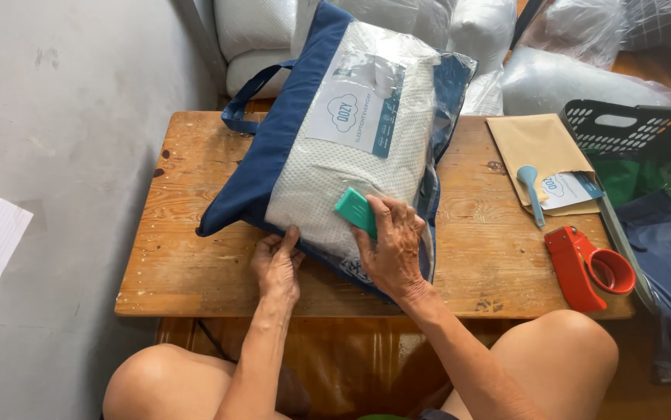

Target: The person scrubs a packaged pillow with a green sponge, then flips it over and scrubs the blue fabric cover. The person works methodically across the surface of the pillow.

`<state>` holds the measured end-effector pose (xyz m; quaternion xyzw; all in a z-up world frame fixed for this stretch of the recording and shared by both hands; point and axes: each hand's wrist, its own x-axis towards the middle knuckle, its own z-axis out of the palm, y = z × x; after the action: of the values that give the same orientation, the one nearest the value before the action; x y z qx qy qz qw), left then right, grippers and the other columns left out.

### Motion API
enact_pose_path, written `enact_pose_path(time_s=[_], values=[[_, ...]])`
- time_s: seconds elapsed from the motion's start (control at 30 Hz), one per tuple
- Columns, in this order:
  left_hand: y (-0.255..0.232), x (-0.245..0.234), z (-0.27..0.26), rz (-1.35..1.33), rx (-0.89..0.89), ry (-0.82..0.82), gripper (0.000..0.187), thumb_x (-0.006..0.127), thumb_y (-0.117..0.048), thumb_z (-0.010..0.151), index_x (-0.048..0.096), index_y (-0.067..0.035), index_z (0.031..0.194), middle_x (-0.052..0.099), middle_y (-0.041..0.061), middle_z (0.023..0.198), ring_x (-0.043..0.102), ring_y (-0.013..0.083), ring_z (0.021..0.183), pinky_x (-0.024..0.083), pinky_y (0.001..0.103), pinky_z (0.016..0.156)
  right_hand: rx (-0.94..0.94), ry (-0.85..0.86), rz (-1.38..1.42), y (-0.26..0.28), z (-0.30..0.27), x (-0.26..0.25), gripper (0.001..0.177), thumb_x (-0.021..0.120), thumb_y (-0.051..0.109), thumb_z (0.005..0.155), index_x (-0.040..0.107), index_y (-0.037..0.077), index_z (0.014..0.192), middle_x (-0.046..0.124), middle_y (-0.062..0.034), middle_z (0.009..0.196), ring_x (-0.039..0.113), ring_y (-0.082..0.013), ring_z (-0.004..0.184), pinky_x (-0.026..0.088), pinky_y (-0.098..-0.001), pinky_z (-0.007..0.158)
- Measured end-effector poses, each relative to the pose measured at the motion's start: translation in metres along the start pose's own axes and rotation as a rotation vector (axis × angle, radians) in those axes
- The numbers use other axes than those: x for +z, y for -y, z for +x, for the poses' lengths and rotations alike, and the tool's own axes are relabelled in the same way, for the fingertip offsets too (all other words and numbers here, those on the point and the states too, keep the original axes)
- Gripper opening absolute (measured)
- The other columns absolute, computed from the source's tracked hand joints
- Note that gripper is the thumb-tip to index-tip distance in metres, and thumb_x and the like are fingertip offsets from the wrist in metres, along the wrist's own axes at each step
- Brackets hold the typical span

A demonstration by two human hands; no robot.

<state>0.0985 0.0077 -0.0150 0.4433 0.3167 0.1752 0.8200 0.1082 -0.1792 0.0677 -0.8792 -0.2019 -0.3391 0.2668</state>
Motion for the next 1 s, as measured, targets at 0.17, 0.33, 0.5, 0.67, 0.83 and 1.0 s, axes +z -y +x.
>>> enact_pose_path(time_s=[0.17, 0.33, 0.5, 0.67, 0.83, 1.0], values=[[0.004, 0.002, -0.018, 0.054, 0.070, 0.057, 0.033, 0.090, -0.013, 0.081, 0.061, -0.009, 0.096, 0.061, 0.002, 0.071, 0.063, 0.0138, 0.062, 0.061, 0.034, 0.070, -0.042, -0.007, -0.173, -0.014, 0.002, 0.005, 0.056, 0.067, 0.035, 0.092, 0.056, 0.009, 0.140, 0.056, -0.0088, 0.114, 0.059, -0.0294, 0.100, 0.039, -0.0415, 0.088], [-0.016, 0.011, -0.054, 0.077, 0.011, 0.117, 0.030, 0.083, -0.004, 0.084, 0.063, -0.005, 0.105, 0.063, 0.005, 0.072, 0.070, 0.0180, 0.066, 0.066, 0.046, 0.080, 0.067, 0.050, -0.121, -0.021, 0.009, -0.010, 0.055, 0.070, 0.025, 0.090, 0.056, 0.008, 0.141, 0.056, -0.0109, 0.115, 0.059, -0.0345, 0.102, 0.042, -0.0448, 0.084], [0.001, -0.018, -0.007, -0.118, 0.003, -0.100, 0.036, 0.087, -0.023, 0.086, 0.059, -0.011, 0.103, 0.059, 0.004, 0.093, 0.071, 0.0200, 0.075, 0.066, 0.049, 0.084, -0.020, 0.052, 0.029, -0.007, 0.015, -0.029, 0.052, 0.074, 0.026, 0.091, 0.056, 0.010, 0.138, 0.053, -0.0079, 0.121, 0.057, -0.0328, 0.109, 0.041, -0.0416, 0.086], [-0.018, -0.003, -0.017, -0.151, -0.083, 0.069, 0.033, 0.088, -0.021, 0.084, 0.057, -0.014, 0.094, 0.056, 0.000, 0.087, 0.065, 0.0196, 0.079, 0.059, 0.052, 0.094, -0.156, 0.063, 0.019, 0.023, 0.044, -0.009, 0.050, 0.074, 0.025, 0.091, 0.056, 0.007, 0.134, 0.058, -0.0135, 0.130, 0.059, -0.0321, 0.118, 0.039, -0.0412, 0.094], [-0.034, 0.008, -0.028, -0.163, -0.045, 0.144, 0.027, 0.084, -0.017, 0.089, 0.058, -0.012, 0.091, 0.059, 0.001, 0.087, 0.064, 0.0178, 0.084, 0.055, 0.052, 0.097, -0.288, 0.082, -0.146, 0.025, 0.059, 0.020, 0.050, 0.073, 0.030, 0.088, 0.055, 0.010, 0.130, 0.059, -0.0123, 0.132, 0.059, -0.0304, 0.118, 0.040, -0.0417, 0.093], [-0.017, 0.011, -0.005, -0.012, 0.074, 0.137, 0.023, 0.078, -0.008, 0.089, 0.059, -0.004, 0.103, 0.050, 0.004, 0.097, 0.057, 0.0178, 0.097, 0.054, 0.056, 0.099, -0.294, 0.042, -0.184, 0.017, 0.067, 0.033, 0.044, 0.070, 0.027, 0.091, 0.054, 0.009, 0.129, 0.059, -0.0131, 0.130, 0.060, -0.0305, 0.115, 0.040, -0.0414, 0.091]])
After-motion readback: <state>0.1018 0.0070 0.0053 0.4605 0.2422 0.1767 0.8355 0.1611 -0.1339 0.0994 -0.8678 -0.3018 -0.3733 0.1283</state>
